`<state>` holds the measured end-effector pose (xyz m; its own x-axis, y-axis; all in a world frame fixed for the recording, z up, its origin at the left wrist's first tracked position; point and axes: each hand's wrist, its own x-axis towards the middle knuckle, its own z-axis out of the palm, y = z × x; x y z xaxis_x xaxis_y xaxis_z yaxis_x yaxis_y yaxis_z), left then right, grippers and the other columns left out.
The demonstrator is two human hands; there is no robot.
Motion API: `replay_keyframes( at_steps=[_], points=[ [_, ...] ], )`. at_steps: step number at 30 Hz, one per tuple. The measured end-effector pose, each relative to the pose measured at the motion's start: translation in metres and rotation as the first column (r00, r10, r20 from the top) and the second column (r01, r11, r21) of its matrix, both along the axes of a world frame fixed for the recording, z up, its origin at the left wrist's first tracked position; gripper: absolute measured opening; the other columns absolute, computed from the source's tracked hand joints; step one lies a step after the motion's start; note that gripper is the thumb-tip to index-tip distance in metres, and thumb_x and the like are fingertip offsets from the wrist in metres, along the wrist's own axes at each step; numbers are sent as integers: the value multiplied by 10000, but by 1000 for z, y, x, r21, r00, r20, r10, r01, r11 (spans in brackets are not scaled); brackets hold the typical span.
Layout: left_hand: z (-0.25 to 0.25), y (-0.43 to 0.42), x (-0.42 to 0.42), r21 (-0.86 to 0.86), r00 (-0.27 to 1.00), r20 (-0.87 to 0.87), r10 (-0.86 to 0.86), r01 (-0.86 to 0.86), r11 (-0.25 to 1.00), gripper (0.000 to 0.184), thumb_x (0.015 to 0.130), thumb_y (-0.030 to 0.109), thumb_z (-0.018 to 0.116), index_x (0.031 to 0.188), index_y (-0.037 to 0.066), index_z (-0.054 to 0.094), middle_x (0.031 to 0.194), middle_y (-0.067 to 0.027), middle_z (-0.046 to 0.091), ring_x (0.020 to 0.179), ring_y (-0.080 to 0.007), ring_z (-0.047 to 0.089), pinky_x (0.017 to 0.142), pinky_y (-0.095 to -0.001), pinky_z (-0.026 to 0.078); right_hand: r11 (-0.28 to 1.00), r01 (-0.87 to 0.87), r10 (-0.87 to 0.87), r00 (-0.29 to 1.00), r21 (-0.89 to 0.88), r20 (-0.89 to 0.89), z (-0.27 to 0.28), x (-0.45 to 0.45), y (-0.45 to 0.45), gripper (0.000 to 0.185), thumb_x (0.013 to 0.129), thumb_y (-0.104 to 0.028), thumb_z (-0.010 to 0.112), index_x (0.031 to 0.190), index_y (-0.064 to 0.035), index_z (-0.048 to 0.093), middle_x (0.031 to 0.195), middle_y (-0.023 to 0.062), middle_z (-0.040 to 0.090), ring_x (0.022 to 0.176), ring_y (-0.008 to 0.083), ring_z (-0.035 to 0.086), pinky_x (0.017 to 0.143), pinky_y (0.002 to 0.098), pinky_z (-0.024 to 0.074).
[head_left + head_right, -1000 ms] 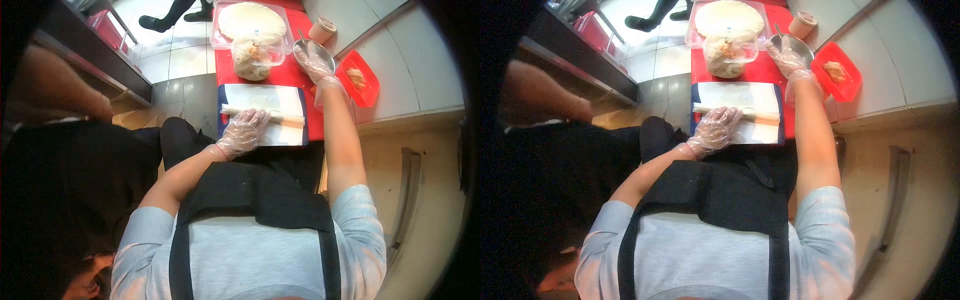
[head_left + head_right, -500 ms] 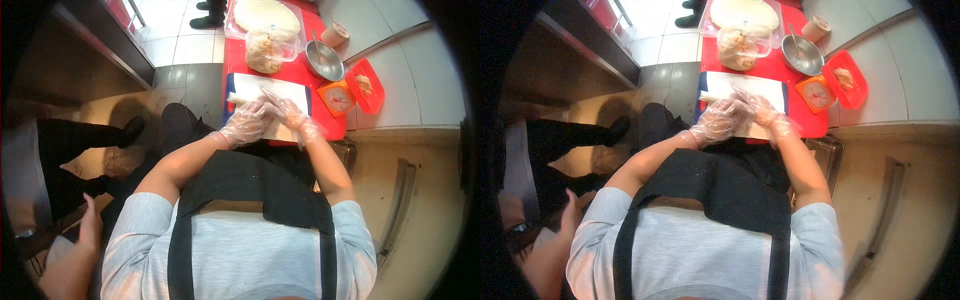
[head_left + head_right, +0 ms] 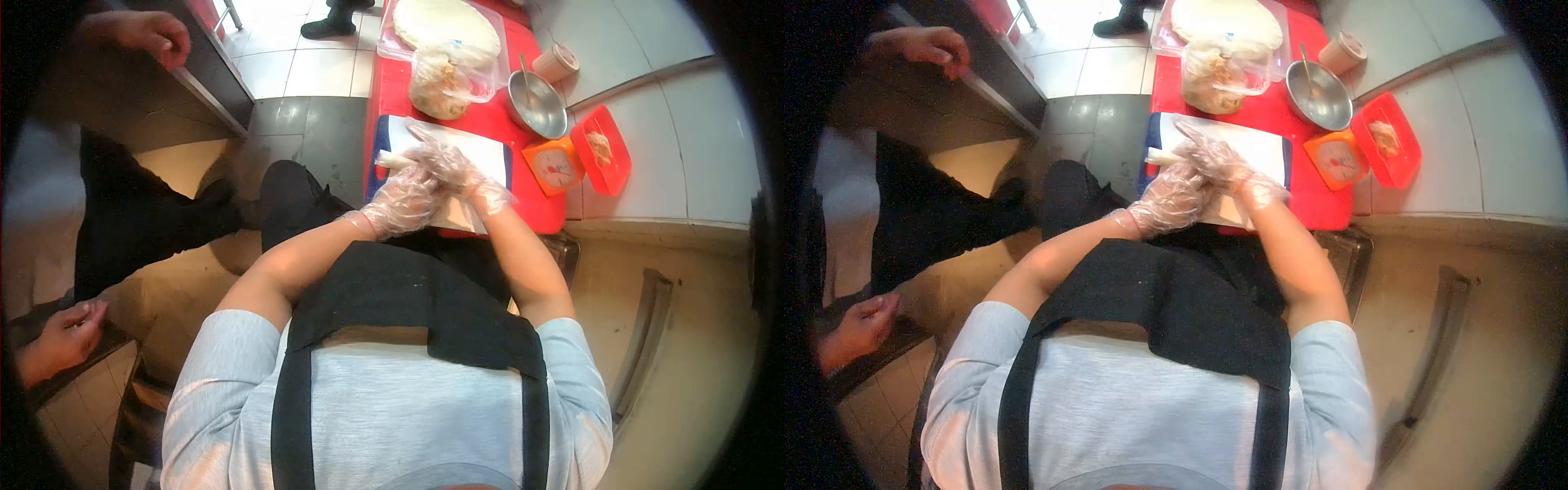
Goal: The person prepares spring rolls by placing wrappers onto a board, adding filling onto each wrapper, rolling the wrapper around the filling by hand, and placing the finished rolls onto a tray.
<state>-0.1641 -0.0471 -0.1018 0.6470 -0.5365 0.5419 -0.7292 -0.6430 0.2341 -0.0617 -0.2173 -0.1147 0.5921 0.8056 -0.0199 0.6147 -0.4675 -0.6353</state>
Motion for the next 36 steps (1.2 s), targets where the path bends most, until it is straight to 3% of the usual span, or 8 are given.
replay_keyframes(
  at_steps=[5, 7, 11, 13, 18, 23, 26, 36],
  points=[
    [-9, -2, 1, 61, 992, -123, 1, 6, 998, 445, 844, 185, 609, 1246, -6, 606, 1208, -156, 579, 1151, -324, 559, 987, -425, 473, 971, 231, -223, 966, 53, -127, 27, -11, -81, 514, 1036, -454, 446, 1427, -129, 520, 1417, 134, 548, 1189, 243, 603, 1039, 385, 456],
    [-7, -3, -1, 88, 991, -132, 11, 0, 996, 444, 842, 180, 603, 1245, -7, 605, 1206, -157, 580, 1150, -319, 560, 986, -421, 473, 840, 531, -439, 783, 107, -442, 51, -18, -89, 549, 1041, -499, 433, 1421, -109, 501, 1164, 127, 679, 850, 186, 698, 869, 319, 546],
    [-5, -3, -1, 179, 996, -92, 2, 15, 984, 438, 842, 175, 604, 1237, -15, 603, 1219, -162, 579, 1153, -328, 560, 994, -424, 468, 679, 732, -455, 355, -60, -817, 40, 6, -58, 542, 1019, -472, 498, 1389, -76, 488, 947, 89, 702, 789, 155, 654, 720, 276, 527],
    [-6, -3, 1, 151, 999, -53, -11, 19, 988, 437, 845, 177, 608, 1236, -19, 600, 1226, -164, 579, 1157, -339, 558, 1001, -432, 463, 773, 634, -453, 573, 20, -683, 30, 8, -19, 570, 1017, -524, 460, 1344, -62, 525, 914, 138, 715, 798, 156, 629, 748, 292, 503],
    [-6, -1, 2, -54, 993, -104, -52, 47, 997, 459, 844, 193, 624, 1252, -15, 594, 1236, -163, 576, 1177, -350, 550, 1026, -449, 446, 805, 593, -301, 429, 14, -851, 27, 13, 54, 568, 980, -549, 523, 1240, -47, 571, 943, 162, 720, 856, 190, 653, 810, 327, 504],
    [-6, -2, 1, 68, 990, -138, -22, 32, 997, 470, 844, 176, 609, 1282, 7, 577, 1219, -157, 578, 1175, -328, 553, 1025, -427, 449, 688, 720, -450, 333, -84, -828, 21, 18, -45, 568, 968, -604, 518, 1071, -49, 578, 929, 211, 709, 825, 223, 695, 771, 309, 559],
    [-6, -3, 1, 114, 992, -126, -16, 31, 993, 489, 846, 170, 599, 1306, 10, 557, 1214, -143, 578, 1167, -316, 555, 1019, -418, 454, 625, 780, -391, 280, -30, -877, 22, 9, -91, 680, 943, -651, 520, 1087, 13, 544, 925, 207, 700, 723, 228, 697, 647, 284, 574],
    [-3, -2, 1, 76, 996, -76, -44, 49, 996, 505, 822, 216, 646, 1281, 17, 578, 1233, -152, 576, 1162, -322, 560, 998, -418, 459, 637, 765, -210, 285, 90, -935, -5, 23, 20, 687, 967, -585, 526, 1210, 57, 506, 1066, 270, 658, 939, 316, 682, 847, 394, 559]
  ],
)
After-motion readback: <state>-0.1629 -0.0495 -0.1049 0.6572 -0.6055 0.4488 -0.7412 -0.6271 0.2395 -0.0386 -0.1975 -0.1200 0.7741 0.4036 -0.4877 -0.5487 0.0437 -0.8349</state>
